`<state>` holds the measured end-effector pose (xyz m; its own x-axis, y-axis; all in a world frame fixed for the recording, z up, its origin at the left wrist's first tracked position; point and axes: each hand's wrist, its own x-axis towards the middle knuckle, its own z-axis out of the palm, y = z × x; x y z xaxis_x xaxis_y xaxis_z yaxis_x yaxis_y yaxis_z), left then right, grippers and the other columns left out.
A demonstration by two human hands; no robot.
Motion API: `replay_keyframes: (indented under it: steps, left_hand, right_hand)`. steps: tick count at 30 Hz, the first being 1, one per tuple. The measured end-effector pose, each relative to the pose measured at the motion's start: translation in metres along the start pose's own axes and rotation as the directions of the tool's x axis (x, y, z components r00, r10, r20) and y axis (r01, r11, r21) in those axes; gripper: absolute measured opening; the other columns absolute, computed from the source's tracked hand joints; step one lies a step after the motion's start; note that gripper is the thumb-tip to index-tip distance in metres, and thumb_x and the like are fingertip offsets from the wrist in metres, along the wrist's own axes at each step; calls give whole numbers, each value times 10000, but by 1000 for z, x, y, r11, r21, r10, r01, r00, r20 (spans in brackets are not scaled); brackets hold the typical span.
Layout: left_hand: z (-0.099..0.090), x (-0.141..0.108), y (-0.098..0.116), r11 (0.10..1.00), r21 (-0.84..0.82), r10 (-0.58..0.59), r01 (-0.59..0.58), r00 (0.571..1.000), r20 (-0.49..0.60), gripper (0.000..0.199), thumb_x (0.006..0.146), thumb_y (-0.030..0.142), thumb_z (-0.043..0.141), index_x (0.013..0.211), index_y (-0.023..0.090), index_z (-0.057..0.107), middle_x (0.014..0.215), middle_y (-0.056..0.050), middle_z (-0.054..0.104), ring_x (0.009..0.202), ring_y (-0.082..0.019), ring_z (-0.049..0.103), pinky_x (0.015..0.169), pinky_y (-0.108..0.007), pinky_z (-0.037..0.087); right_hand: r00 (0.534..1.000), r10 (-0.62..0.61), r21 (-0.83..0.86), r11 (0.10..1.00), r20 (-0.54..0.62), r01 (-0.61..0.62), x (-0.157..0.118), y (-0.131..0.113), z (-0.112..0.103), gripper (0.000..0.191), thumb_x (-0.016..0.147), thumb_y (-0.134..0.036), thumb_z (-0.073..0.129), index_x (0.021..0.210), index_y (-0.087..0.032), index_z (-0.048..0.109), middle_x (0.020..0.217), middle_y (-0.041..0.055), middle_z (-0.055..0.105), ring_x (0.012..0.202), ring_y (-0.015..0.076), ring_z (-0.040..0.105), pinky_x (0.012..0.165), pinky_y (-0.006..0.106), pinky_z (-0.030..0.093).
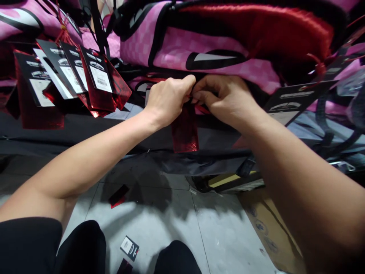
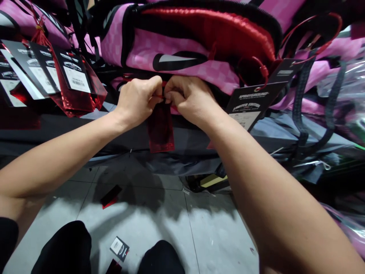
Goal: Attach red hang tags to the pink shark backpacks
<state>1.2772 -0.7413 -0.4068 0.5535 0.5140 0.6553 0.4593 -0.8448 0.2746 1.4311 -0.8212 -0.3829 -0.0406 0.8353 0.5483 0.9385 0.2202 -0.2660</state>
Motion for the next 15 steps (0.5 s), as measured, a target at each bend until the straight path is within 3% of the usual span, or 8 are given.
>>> replay_keyframes:
  steps: [4, 11, 15]
  left_hand:
    - [-1, 0, 1, 1000, -16, 23, -22, 998, 57, 148, 872, 226, 560, 971, 248, 668, 895, -21, 710, 911, -230, 670, 782, -344, 484]
    - [-5, 1, 5, 999, 35, -2, -2, 996, 90, 175, 893, 232, 567, 1039, 261, 659, 944, -27, 702, 955, -256, 660, 828, -391, 488]
    - [-4, -1, 6, 998, 67, -7, 2, 997, 74, 151, 893, 193, 540, 944, 232, 678, 910, -26, 697, 991, -272, 672, 847, -392, 509]
  right_hand:
    - [1000, -10, -10, 1000, 8, 10, 0, 1, 0, 193, 945, -190, 534, 946, -75, 688, 812, -39, 692, 688, 6, 552, 650, 154, 398]
    - [1000, 15, -56, 998, 6, -15, 0, -2, 1, 455, 940, -416, 405, 940, -39, 661, 862, -44, 716, 725, -11, 587, 675, 173, 387]
    - [999, 34, -38, 999, 18, -33, -2, 0, 2, 524, 878, -467, 374, 973, -23, 636, 865, -57, 706, 803, 9, 612, 688, 221, 377]
